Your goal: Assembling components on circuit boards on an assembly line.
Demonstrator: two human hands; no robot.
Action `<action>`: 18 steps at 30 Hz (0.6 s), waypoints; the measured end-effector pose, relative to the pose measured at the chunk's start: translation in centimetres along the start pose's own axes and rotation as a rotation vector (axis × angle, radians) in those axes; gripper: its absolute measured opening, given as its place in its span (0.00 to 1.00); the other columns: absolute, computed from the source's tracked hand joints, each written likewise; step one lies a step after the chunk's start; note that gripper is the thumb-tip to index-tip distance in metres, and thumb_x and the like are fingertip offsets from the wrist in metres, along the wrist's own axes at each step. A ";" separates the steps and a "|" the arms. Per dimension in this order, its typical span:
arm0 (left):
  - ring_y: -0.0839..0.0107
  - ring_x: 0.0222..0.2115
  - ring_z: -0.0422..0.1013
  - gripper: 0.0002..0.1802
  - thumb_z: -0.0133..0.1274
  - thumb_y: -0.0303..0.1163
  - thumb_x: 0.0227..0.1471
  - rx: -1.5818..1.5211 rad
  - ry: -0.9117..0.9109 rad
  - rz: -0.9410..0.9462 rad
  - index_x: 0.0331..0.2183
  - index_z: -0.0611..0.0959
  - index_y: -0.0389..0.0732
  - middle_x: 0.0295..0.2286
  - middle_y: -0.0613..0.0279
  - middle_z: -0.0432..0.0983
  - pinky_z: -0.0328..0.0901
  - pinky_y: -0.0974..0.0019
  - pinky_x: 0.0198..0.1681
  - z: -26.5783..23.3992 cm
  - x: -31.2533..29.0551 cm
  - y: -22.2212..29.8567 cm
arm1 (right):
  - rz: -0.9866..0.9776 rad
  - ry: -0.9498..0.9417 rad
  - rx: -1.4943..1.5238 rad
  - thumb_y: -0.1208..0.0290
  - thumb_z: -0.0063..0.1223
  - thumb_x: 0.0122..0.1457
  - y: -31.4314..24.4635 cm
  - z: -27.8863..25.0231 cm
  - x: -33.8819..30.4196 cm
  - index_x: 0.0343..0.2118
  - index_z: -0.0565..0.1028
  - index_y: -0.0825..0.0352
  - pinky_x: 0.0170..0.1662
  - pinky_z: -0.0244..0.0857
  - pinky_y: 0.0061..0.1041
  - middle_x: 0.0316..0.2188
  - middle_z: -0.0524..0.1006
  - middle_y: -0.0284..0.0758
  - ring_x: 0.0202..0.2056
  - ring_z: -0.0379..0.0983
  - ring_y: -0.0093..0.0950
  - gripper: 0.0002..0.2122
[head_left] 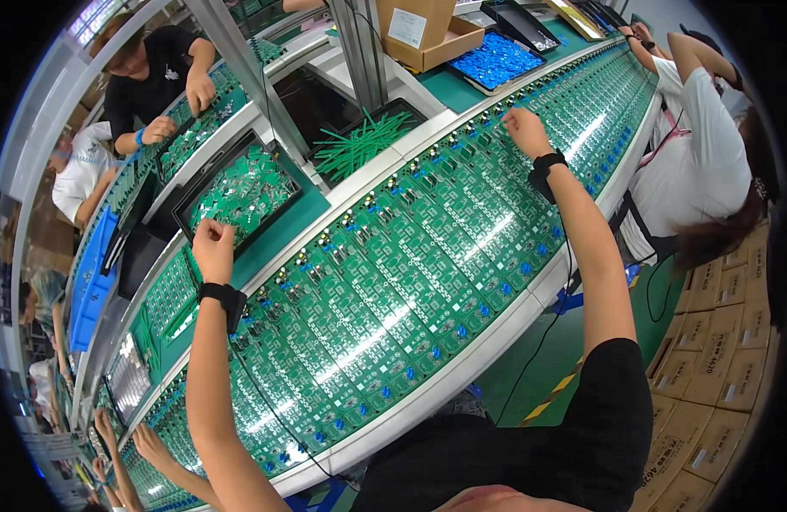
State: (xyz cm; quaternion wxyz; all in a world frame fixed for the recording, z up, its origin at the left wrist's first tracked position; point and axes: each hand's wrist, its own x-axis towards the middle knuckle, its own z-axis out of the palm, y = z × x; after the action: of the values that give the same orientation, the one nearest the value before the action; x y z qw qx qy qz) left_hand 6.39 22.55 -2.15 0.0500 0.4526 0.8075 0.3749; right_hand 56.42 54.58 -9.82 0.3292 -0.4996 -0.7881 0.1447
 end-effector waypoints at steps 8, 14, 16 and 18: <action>0.79 0.25 0.69 0.04 0.49 0.25 0.48 -0.371 -0.089 -0.064 0.24 0.72 0.37 0.25 0.62 0.74 0.62 0.77 0.24 0.2 -2.1 3.9 | -0.091 -0.105 -0.123 0.79 0.45 0.44 -1.2 -0.3 0.2 0.24 0.73 0.67 0.33 0.63 0.36 0.22 0.72 0.44 0.28 0.70 0.42 0.05; 0.79 0.27 0.70 0.06 0.52 0.27 0.47 -0.265 -0.221 -0.005 0.30 0.76 0.36 0.27 0.65 0.75 0.62 0.78 0.24 0.8 -2.2 5.6 | -0.157 -0.090 -0.369 0.80 0.44 0.43 -1.0 0.7 1.2 0.25 0.72 0.67 0.33 0.65 0.38 0.24 0.73 0.45 0.30 0.70 0.43 0.06; 0.80 0.25 0.69 0.06 0.54 0.26 0.45 -0.254 -0.208 -0.006 0.30 0.78 0.36 0.26 0.65 0.74 0.63 0.78 0.24 0.5 -2.6 6.3 | -0.148 -0.118 -0.418 0.80 0.43 0.44 -1.4 0.6 1.3 0.25 0.72 0.67 0.33 0.65 0.39 0.25 0.73 0.45 0.31 0.71 0.43 0.06; 0.80 0.24 0.69 0.07 0.54 0.25 0.45 -0.249 -0.228 0.015 0.30 0.78 0.36 0.25 0.65 0.74 0.63 0.78 0.24 0.1 -3.1 6.4 | -0.129 -0.154 -0.431 0.79 0.42 0.44 -3.0 0.5 1.4 0.25 0.72 0.68 0.33 0.65 0.40 0.26 0.73 0.46 0.31 0.71 0.44 0.06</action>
State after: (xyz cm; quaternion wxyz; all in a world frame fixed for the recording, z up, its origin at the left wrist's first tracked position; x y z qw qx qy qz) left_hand 12.66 22.17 1.15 0.1940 0.4886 0.7404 0.4189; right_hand 53.65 54.52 -8.01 0.1626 -0.4943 -0.8539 -0.0107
